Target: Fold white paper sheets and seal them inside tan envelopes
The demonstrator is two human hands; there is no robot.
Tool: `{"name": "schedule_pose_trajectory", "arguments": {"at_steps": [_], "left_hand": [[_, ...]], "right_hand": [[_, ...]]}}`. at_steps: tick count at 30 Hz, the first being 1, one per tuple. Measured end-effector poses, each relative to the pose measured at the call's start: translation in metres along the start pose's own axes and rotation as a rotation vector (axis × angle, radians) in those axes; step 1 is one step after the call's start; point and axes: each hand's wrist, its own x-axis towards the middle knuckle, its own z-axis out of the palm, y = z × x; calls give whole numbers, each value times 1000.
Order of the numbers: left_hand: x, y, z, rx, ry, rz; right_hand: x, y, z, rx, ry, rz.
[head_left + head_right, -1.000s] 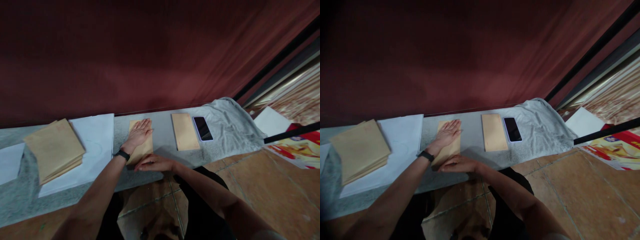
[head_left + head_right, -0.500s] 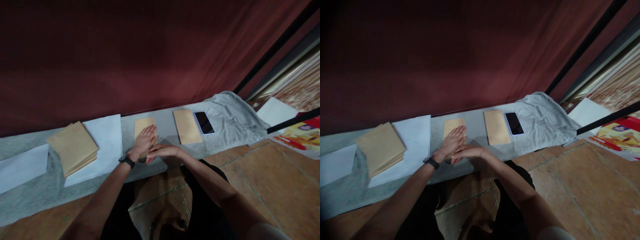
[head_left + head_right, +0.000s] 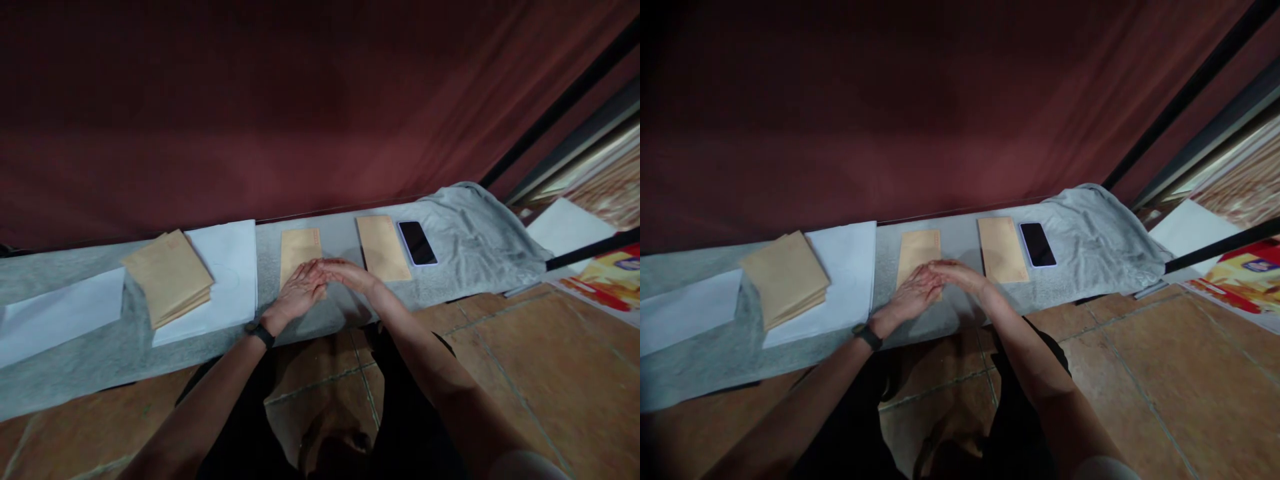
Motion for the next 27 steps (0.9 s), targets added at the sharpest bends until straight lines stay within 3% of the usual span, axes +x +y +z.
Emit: {"name": "schedule_pose_trajectory", "arguments": {"at_steps": [4, 7, 21, 27], "left_hand": [[-10, 12, -3, 3, 23, 31], [-15, 17, -4, -11, 56, 50], [-44, 34, -2, 22, 7, 174], [-51, 38, -3, 22, 26, 174]], "right_hand": [[12, 15, 2, 342, 175, 59], [17, 26, 5, 414, 311, 99], [20, 56, 28, -153, 477, -40], [17, 52, 40, -311, 361, -169]]}}
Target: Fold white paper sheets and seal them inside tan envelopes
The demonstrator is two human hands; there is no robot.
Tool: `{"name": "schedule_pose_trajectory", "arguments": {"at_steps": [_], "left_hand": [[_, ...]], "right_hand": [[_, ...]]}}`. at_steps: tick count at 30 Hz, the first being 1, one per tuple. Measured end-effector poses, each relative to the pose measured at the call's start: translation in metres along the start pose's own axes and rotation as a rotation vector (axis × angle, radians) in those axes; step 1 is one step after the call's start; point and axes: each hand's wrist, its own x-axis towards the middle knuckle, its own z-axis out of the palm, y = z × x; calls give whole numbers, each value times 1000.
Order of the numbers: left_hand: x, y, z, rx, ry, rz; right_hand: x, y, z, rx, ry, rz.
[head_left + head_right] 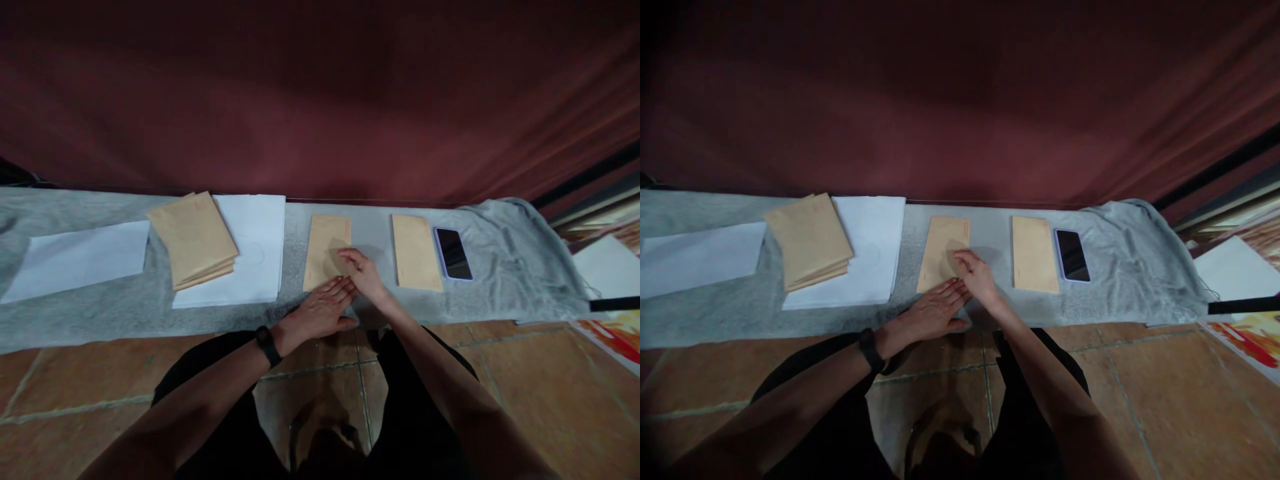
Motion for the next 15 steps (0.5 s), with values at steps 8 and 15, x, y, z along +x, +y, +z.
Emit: {"name": "schedule_pose_trajectory", "arguments": {"at_steps": [8, 15], "left_hand": [[-4, 2, -5, -90, -13, 8], [-9, 0, -11, -144, 15, 96]], "right_hand": [[-10, -12, 9, -442, -352, -156], [-5, -10, 2, -615, -408, -85]]}}
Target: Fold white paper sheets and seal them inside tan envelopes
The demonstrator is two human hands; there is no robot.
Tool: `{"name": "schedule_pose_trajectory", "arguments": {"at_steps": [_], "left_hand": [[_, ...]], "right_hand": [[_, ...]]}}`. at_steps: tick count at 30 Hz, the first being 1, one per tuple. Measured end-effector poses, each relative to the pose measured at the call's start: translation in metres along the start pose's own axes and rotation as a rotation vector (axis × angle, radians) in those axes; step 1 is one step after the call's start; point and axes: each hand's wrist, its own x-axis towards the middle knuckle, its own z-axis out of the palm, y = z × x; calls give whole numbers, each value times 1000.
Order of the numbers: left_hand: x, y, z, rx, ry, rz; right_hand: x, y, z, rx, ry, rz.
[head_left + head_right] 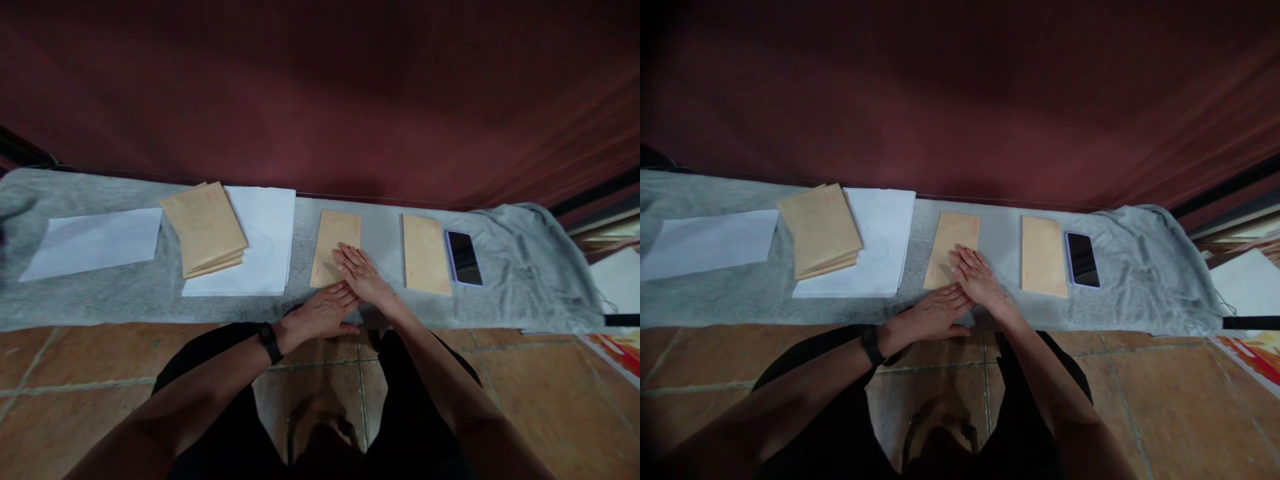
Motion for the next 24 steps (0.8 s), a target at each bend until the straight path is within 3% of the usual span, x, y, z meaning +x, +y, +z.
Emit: {"name": "schedule_pose_trajectory", "arguments": {"at_steps": [10, 24], "left_hand": [[-11, 1, 8, 85, 7, 24], [-18, 3, 2, 42, -30, 28]], "right_hand": [[-3, 8, -1, -116, 13, 57], [-16, 12, 4, -145, 140, 172]]}}
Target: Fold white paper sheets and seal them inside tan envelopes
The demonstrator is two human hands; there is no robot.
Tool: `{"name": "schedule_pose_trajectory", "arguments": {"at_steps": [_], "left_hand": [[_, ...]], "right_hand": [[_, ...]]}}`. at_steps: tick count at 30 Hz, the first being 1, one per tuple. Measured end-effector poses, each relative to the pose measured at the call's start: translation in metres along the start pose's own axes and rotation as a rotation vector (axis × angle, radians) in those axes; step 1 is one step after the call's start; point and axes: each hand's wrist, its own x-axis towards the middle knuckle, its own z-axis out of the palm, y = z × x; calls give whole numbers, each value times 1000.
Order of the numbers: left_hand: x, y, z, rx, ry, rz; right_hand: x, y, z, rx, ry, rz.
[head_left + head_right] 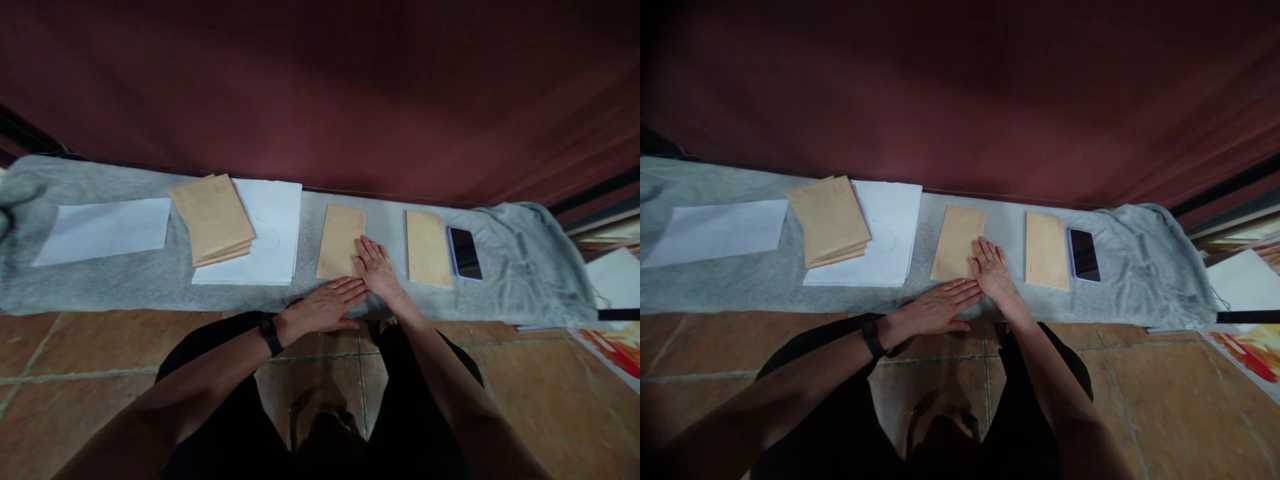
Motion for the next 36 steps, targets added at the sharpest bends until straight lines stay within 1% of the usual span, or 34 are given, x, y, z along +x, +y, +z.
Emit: {"name": "schedule_pose_trajectory", "arguments": {"at_steps": [3, 5, 9, 11, 14, 16, 19, 22, 27, 31, 36], "left_hand": [[0, 0, -6, -32, 30, -11], [1, -1, -10, -54, 85, -57], [5, -9, -15, -79, 276, -296], [8, -14, -11, -54, 320, -382], [12, -21, -1, 7, 294, -423], [13, -23, 6, 28, 270, -436], [11, -26, 12, 46, 265, -472], [10, -27, 13, 62, 261, -504], [7, -28, 12, 75, 265, -536], [5, -28, 14, 65, 302, -538], [4, -28, 16, 61, 352, -550]], "right_hand": [[-4, -4, 0, 24, 30, 7], [-7, -9, 0, 44, 51, 7], [-16, -23, 2, 56, 39, -30], [-21, -32, 6, 44, 9, -87], [-28, -43, 13, 18, -5, -140], [-31, -48, 17, 1, 13, -126], [-31, -51, 19, -13, 44, -96], [-31, -51, 18, -12, 62, -68], [-33, -47, 14, -6, 74, 24], [-34, -41, 11, -16, 66, 75], [-36, -37, 7, -17, 99, 98]]}}
